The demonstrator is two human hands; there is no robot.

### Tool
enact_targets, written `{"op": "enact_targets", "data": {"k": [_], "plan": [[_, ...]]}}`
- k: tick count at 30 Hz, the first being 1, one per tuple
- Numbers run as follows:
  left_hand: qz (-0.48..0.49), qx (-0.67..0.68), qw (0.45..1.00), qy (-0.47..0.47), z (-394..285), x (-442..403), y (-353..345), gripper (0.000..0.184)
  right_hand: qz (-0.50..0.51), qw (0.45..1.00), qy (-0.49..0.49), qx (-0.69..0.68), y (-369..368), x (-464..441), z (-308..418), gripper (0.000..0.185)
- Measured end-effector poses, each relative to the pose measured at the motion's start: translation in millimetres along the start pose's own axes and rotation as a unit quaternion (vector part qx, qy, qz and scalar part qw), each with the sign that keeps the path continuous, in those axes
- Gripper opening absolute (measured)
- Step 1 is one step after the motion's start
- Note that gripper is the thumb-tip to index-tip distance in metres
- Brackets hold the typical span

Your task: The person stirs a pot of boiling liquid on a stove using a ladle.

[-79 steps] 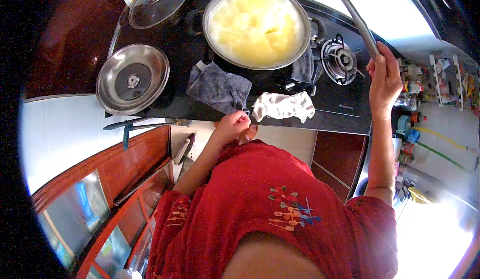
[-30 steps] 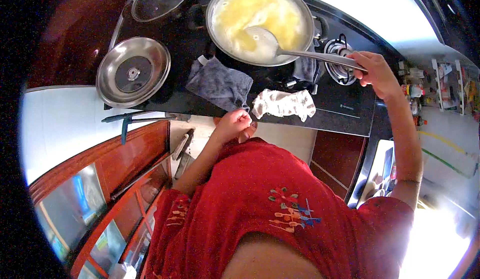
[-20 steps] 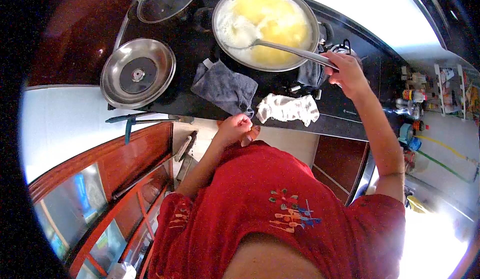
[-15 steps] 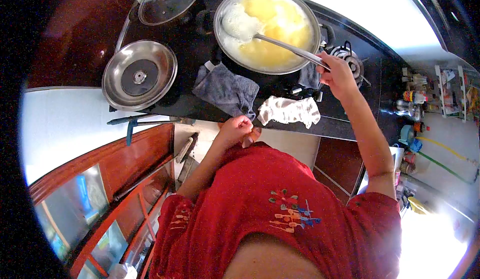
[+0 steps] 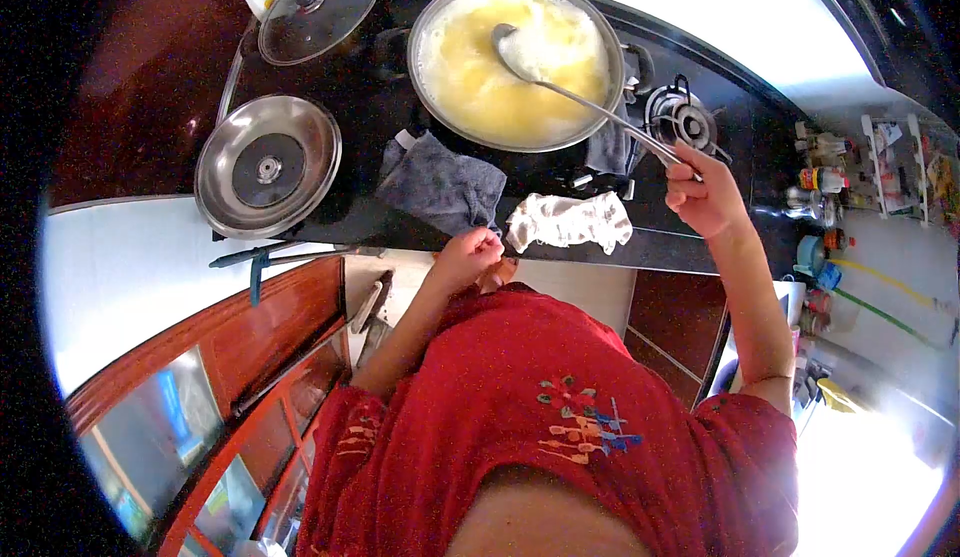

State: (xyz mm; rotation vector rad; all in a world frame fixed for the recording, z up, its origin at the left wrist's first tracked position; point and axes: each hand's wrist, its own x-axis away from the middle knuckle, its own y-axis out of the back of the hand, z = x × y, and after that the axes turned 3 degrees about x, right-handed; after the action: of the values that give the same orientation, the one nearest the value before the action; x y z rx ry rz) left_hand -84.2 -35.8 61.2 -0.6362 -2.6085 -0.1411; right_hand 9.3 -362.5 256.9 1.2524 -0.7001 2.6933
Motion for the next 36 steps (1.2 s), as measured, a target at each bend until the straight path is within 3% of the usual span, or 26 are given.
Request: {"op": "enact_targets", "data": {"k": [5,11,16,21,25,28,29,35,36], "plan": [[0.005,-0.016,1.000,-0.023,-4,-6,-5,0.022,-0.009,1.000,0.011,0.017,17,29,18,0.021],[0.029,-0.009,0.999,0.026,-11,-8,-6,0.019,-0.079,0.974,0.078,0.196,12,48,52,0.025],[0.033,-0.011,0.999,-0.005,-9,-7,-5,0.020,-0.081,0.936,0.143,0.312,7,37,75,0.031],[-0.007,0.025,1.000,0.004,-2,-4,-7,0.020,-0.113,0.848,0.241,0.458,-6,13,85,0.036],[-0.016,0.024,1.000,0.009,4,-1,-5,0.020,-0.140,0.820,0.245,0.497,-34,-5,95,0.034],[-0.024,0.023,0.999,0.009,3,5,-3,0.020,-0.134,0.777,0.303,0.535,-45,-26,93,0.035],[-0.027,0.023,0.999,0.007,1,6,-2,0.020,-0.093,0.698,0.363,0.610,-38,-38,96,0.033],[-0.036,-0.002,0.999,0.014,-2,12,3,0.020,-0.074,0.435,0.529,0.725,-49,-58,79,0.032],[-0.035,0.002,0.999,0.012,-1,12,4,0.020,-0.080,0.417,0.530,0.734,-54,-55,73,0.031]]}}
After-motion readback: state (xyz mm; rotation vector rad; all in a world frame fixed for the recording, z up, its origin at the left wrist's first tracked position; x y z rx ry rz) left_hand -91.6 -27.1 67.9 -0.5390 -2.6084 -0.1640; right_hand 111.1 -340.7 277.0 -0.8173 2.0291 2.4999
